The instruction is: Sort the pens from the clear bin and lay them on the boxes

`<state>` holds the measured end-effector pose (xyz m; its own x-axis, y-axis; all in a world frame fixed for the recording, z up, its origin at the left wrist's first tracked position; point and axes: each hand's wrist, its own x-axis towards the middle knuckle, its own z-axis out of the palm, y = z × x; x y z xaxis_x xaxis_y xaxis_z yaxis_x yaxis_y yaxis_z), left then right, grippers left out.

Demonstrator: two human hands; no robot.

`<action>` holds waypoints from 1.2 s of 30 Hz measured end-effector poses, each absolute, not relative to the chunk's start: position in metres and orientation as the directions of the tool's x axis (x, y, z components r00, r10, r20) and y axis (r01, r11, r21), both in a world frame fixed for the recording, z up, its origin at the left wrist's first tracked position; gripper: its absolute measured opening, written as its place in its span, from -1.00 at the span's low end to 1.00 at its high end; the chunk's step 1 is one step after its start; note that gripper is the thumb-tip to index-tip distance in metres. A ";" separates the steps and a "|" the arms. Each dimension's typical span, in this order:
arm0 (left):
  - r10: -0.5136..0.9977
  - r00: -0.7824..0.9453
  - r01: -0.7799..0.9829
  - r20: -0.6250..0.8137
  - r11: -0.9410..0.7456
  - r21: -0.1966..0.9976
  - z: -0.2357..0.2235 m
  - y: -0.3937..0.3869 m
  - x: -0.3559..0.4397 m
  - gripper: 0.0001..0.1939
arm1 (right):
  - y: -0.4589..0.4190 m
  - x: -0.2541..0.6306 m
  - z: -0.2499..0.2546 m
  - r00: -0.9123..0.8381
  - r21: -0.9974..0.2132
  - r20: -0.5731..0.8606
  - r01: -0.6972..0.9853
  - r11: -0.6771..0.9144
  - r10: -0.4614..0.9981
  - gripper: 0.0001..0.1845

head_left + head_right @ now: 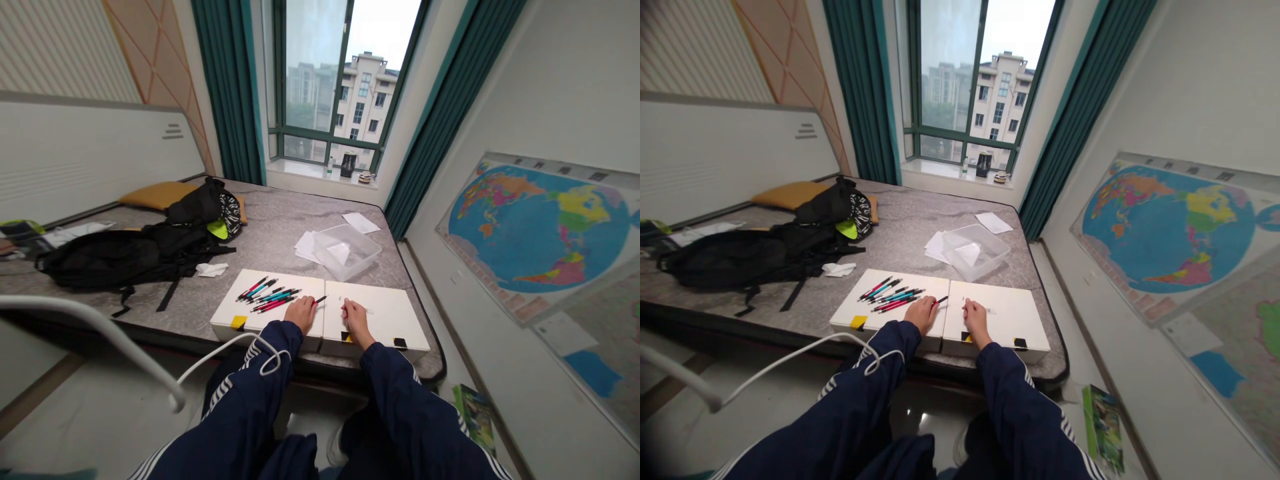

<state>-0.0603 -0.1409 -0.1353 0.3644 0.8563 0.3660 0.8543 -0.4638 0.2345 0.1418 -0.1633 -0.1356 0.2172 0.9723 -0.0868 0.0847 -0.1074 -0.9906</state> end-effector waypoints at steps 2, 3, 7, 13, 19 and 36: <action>0.862 0.392 0.851 0.321 -0.473 0.229 -0.134 -0.141 -0.061 -0.64 | -0.164 0.132 -0.133 0.205 -0.991 -0.116 0.038 -0.126 0.972 -0.45; 0.864 0.409 0.848 0.294 -0.478 0.227 -0.134 -0.141 -0.061 -0.63 | -0.164 0.128 -0.132 0.210 -0.991 -0.122 0.031 -0.131 0.970 -0.43; 0.852 0.468 0.828 0.235 -0.515 0.220 -0.132 -0.140 -0.062 -0.63 | -0.161 0.117 -0.132 0.197 -0.977 -0.011 0.206 -0.052 0.980 -0.36; 0.846 0.470 0.820 0.251 -0.524 0.231 -0.131 -0.144 -0.065 -0.60 | -0.166 0.119 -0.136 0.145 -0.893 0.175 0.439 0.095 0.974 -0.37; 0.845 0.447 0.813 0.294 -0.521 0.261 -0.128 -0.151 -0.064 -0.63 | -0.167 0.105 -0.129 0.008 -0.978 -0.073 0.196 -0.073 0.997 -0.39; 0.804 0.494 0.784 0.332 -0.577 0.228 -0.133 -0.146 -0.064 -0.52 | -0.164 0.095 -0.143 0.179 -0.993 -0.115 -0.051 -0.107 0.977 -0.43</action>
<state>-0.0645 -0.1462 -0.1334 0.4944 0.8035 0.3316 0.7843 -0.5768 0.2285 0.0947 -0.1639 -0.1435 0.1793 0.9770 -0.1150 -0.0513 -0.1075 -0.9929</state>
